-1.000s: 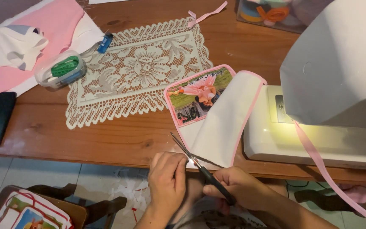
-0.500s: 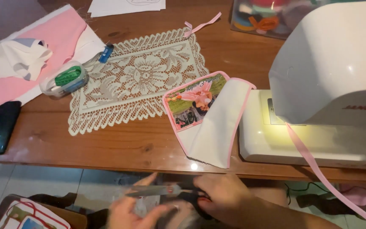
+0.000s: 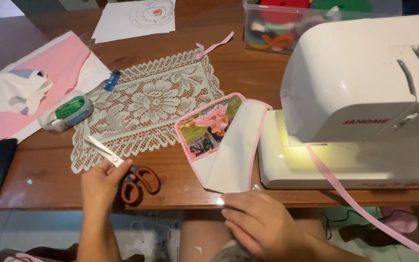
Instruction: Sewing a pink ribbon onto the edge of a printed fabric piece using a sewing machine and trimming with scissors.
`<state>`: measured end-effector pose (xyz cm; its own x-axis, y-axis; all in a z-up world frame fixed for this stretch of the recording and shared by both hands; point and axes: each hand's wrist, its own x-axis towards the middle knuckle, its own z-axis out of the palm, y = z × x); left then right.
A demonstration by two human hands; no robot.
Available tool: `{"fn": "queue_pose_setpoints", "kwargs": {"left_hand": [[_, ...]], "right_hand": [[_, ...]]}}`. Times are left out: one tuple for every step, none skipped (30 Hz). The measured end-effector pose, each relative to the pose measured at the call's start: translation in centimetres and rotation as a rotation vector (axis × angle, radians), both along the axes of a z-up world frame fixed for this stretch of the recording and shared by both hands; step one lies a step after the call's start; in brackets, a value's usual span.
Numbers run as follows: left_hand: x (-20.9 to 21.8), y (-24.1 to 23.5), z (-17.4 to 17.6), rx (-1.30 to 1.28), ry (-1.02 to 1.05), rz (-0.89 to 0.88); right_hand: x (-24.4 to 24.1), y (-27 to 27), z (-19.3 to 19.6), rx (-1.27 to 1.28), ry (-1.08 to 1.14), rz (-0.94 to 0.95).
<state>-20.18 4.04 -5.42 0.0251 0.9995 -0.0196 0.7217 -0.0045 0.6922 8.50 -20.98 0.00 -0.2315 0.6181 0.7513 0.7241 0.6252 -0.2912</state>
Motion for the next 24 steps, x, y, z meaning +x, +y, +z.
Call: {"fn": "queue_pose_setpoints", "kwargs": {"left_hand": [[-0.1,0.7,0.4,0.004,0.0,-0.005],[-0.1,1.4,0.8,-0.081,0.081,0.059],[-0.3,2.0,1.1,-0.167,0.163,0.125],[-0.1,2.0,1.8,-0.164,0.164,0.122],[0.2,2.1,2.4,-0.16,0.292,0.108],[0.4,2.1,3.1,-0.154,0.419,0.094],[1.2,2.0,3.2,-0.148,0.421,0.083],[1.8,1.8,3.3,0.093,0.501,0.005],[2.4,1.4,3.3,0.33,0.573,-0.071],[4.6,1.3,3.8,0.332,0.572,-0.08],[6.7,1.0,4.1,0.33,0.422,-0.294],[8.7,0.6,4.5,0.328,0.264,-0.504],[10.5,1.0,3.7,0.327,0.262,-0.508],[12.3,1.3,2.8,0.356,0.279,-0.569],[14.2,1.8,2.1,0.388,0.294,-0.631],[15.3,2.3,2.0,0.39,0.29,-0.638],[16.5,2.8,1.9,0.319,0.366,-0.608],[17.7,3.2,1.7,0.249,0.44,-0.576],[18.0,3.0,2.6,0.248,0.436,-0.581],[18.3,2.8,3.4,0.106,0.405,-0.575],[18.6,2.6,4.3,-0.034,0.373,-0.565],[18.1,1.2,6.6,-0.034,0.37,-0.569],[17.5,-0.2,8.9,-0.105,0.317,-0.492],[17.0,-1.6,11.2,-0.176,0.263,-0.414]], "right_hand": [[0.7,-0.4,-0.5,0.004,0.0,-0.005],[1.4,-0.7,-1.0,-0.02,0.011,-0.05],[2.1,-1.1,-1.5,-0.046,0.023,-0.095],[2.5,-1.4,-1.7,-0.044,0.024,-0.098],[2.8,-1.8,-1.9,-0.078,0.056,-0.154],[3.1,-2.3,-2.0,-0.112,0.088,-0.209],[3.4,-2.4,-1.9,-0.107,0.091,-0.221],[3.6,-2.5,-1.7,-0.085,0.098,-0.257],[3.7,-2.7,-1.5,-0.067,0.104,-0.29],[3.8,-2.8,-1.2,-0.067,0.105,-0.299],[4.0,-2.9,-0.8,-0.036,0.094,-0.377],[4.1,-3.0,-0.4,-0.006,0.082,-0.456],[4.5,-3.1,-0.3,-0.007,0.08,-0.46],[4.8,-3.2,-0.1,0.031,0.044,-0.522],[5.3,-3.2,0.0,0.071,0.007,-0.586],[5.6,-3.2,-0.2,0.072,0.004,-0.593],[6.1,-3.2,-0.5,0.075,-0.002,-0.735],[6.5,-3.2,-0.8,0.079,-0.008,-0.877],[7.4,-3.3,-1.9,0.078,-0.013,-0.882],[8.3,-3.5,-3.0,0.034,-0.078,-1.005],[9.2,-3.6,-4.1,-0.008,-0.143,-1.125],[9.4,-3.7,-3.9,-0.008,-0.146,-1.129],[9.5,-3.7,-3.6,-0.028,-0.152,-1.157],[9.7,-3.7,-3.4,-0.049,-0.157,-1.185]]}}
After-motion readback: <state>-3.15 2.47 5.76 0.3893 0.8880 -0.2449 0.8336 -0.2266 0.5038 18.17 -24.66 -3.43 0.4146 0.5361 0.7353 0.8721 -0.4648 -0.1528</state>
